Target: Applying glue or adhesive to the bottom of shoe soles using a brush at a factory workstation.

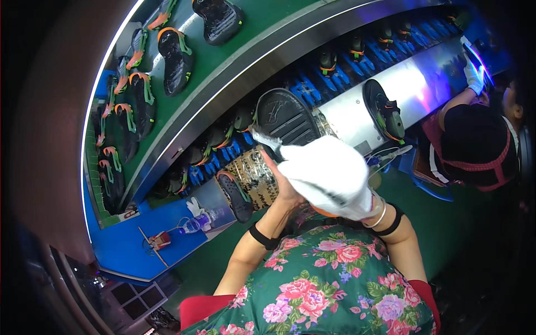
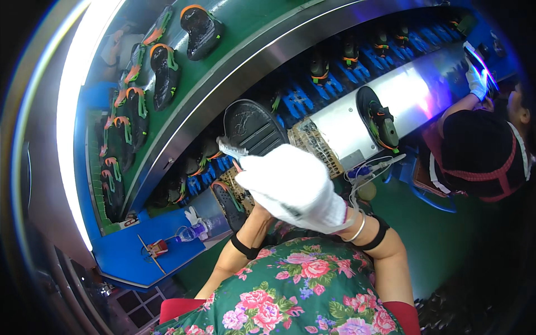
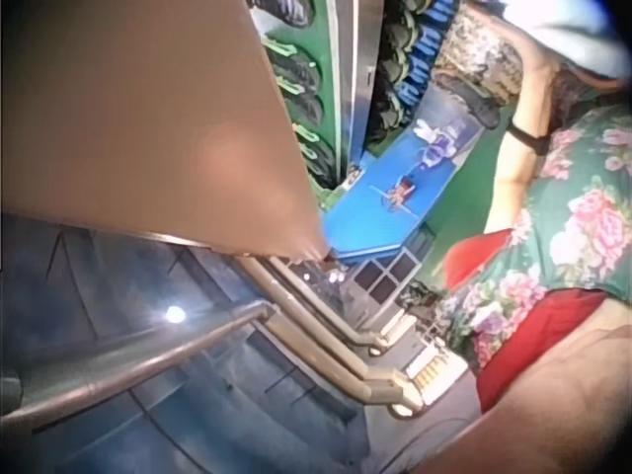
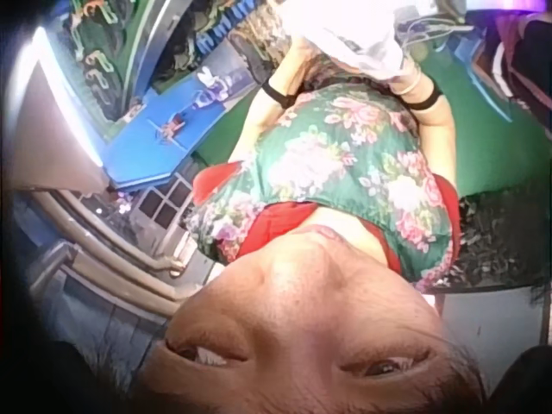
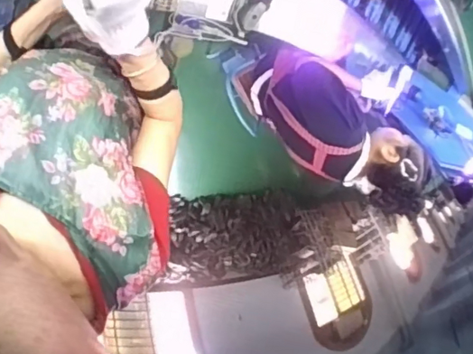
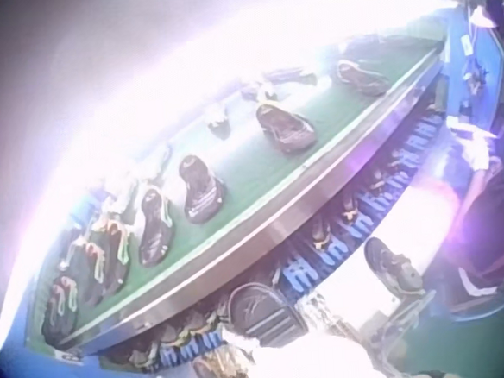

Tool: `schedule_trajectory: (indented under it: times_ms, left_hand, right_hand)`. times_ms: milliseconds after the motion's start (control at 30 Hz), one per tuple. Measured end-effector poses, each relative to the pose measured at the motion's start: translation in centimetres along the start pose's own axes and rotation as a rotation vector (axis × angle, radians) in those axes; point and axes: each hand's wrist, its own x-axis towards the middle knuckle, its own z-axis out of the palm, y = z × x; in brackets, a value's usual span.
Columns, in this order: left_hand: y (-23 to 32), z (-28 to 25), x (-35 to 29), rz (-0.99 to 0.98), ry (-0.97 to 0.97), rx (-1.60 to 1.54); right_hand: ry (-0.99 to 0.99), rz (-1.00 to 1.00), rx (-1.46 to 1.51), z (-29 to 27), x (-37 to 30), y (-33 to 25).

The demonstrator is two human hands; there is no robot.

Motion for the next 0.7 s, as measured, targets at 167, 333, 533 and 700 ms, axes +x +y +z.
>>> schedule_trajectory:
  times_ms: [167,333,533,700]
  left_hand:
    - [0.5,2.3,-0.5,0.063,0.211,0.001]
    - [-1.8,-6.1,0.7,-0.048,-0.083,-0.071]
    - [-0.7,-2.0,0.4,0.089,-0.430,-0.399]
    - [-1.4,-5.7,1.7,0.122,-0.597,-0.341]
  right_hand:
    - [0.118,0.060,-0.090,-1.4,0.1,0.8]
    - [0.051,0.003,0.010,0.0,-0.3,-0.3]
    - [0.109,0.037,-0.057,0.0,-1.3,-0.3]
    - [0.061,-0.003,0.094,0.5,-1.3,-1.0]
